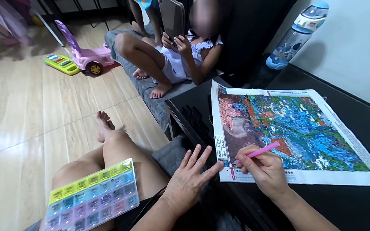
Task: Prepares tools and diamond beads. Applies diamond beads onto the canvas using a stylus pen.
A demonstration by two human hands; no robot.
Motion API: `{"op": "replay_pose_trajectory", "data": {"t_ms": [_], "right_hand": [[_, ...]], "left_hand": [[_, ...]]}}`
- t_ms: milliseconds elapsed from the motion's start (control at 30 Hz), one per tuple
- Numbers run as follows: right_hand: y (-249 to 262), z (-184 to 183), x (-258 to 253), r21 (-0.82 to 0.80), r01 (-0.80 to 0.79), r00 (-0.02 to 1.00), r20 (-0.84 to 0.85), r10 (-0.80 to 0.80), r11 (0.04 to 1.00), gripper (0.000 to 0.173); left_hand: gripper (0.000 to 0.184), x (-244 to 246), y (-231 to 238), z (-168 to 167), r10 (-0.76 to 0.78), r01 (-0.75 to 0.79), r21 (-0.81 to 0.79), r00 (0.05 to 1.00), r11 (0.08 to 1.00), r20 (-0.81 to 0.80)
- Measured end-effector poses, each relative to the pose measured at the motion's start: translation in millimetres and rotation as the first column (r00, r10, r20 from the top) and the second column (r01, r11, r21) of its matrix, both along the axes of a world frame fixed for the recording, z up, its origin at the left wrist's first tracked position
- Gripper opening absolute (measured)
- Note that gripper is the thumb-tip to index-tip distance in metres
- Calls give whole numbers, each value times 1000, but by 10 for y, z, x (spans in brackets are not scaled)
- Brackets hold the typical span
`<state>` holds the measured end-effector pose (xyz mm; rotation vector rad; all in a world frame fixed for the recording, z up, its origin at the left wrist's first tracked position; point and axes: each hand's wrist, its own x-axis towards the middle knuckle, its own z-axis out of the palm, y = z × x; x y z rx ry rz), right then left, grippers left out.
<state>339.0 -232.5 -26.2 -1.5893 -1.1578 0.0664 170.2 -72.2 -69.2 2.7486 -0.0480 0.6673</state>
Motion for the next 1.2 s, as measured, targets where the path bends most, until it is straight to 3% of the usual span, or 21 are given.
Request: {"op": "replay_pose_trajectory", "data": {"t_ms": [1200], "right_hand": [[-18, 25, -84, -17, -89, 996, -25, 89, 996, 28]], "left_hand": [[88, -1, -6, -19, 4, -4, -11, 1000, 1000, 8]]}}
